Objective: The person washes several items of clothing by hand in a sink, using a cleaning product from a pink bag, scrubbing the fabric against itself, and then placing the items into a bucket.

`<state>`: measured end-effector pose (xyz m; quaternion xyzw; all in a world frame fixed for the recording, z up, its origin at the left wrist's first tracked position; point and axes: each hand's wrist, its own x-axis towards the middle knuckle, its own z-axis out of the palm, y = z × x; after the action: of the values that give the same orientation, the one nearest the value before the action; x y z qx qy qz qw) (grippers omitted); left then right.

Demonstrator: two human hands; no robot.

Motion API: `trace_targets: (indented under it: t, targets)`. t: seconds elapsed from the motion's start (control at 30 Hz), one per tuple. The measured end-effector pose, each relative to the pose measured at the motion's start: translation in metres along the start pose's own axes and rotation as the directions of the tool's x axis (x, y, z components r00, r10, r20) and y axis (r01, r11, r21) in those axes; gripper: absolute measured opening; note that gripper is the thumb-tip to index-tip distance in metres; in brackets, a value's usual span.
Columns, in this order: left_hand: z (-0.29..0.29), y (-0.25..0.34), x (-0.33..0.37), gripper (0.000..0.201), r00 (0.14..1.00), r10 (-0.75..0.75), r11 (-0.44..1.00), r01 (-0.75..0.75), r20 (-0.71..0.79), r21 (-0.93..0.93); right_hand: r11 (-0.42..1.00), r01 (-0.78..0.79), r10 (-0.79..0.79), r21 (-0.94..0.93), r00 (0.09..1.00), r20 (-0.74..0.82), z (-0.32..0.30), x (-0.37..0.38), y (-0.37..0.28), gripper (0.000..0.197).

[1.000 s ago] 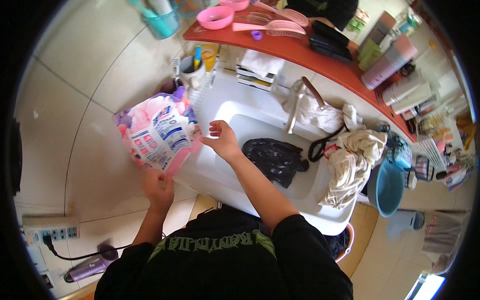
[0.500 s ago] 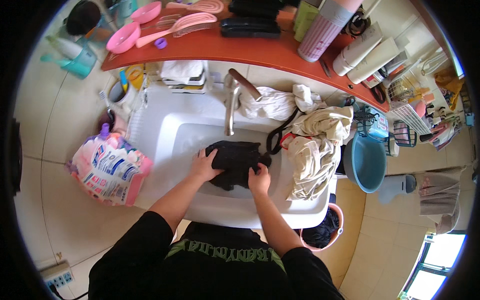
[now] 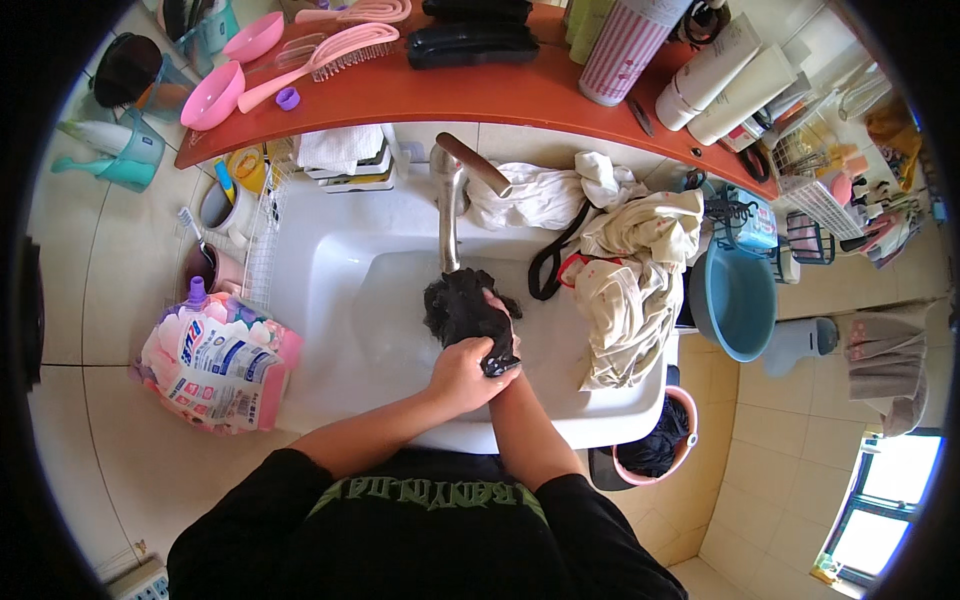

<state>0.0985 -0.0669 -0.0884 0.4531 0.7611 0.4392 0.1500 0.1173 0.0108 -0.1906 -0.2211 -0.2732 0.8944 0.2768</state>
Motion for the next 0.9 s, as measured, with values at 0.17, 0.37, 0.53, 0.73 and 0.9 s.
trace_targets:
  t: [0.17,0.37,0.53,0.73,0.9]
  targets:
    - [0.01,-0.058,0.02,0.031,0.994,0.056,0.971,-0.033,-0.09,0.238,0.971,-0.082,0.069,-0.225,0.996,-0.063,-0.034,0.0,0.015,0.037]
    - [-0.028,-0.139,0.019,0.02,0.989,-0.102,0.966,0.071,0.111,0.25,0.896,-0.339,0.183,-0.285,0.869,-0.46,0.011,-0.015,-0.042,0.029]
    - [-0.018,-0.174,0.017,0.027,0.952,-0.207,0.975,0.183,0.227,0.122,0.651,-0.411,-0.076,-0.638,0.801,-0.594,-0.018,-0.036,-0.055,0.037]
    - [0.004,-0.189,0.01,0.042,0.769,-0.076,0.852,-0.28,0.634,0.442,0.874,-0.12,-0.321,-0.471,0.586,-0.744,-0.005,-0.048,-0.073,0.037]
    - [0.011,-0.186,0.005,0.051,0.851,0.091,0.911,-0.281,0.517,0.302,0.875,-0.132,-0.278,-0.465,0.65,-0.707,-0.018,-0.047,-0.083,0.046]
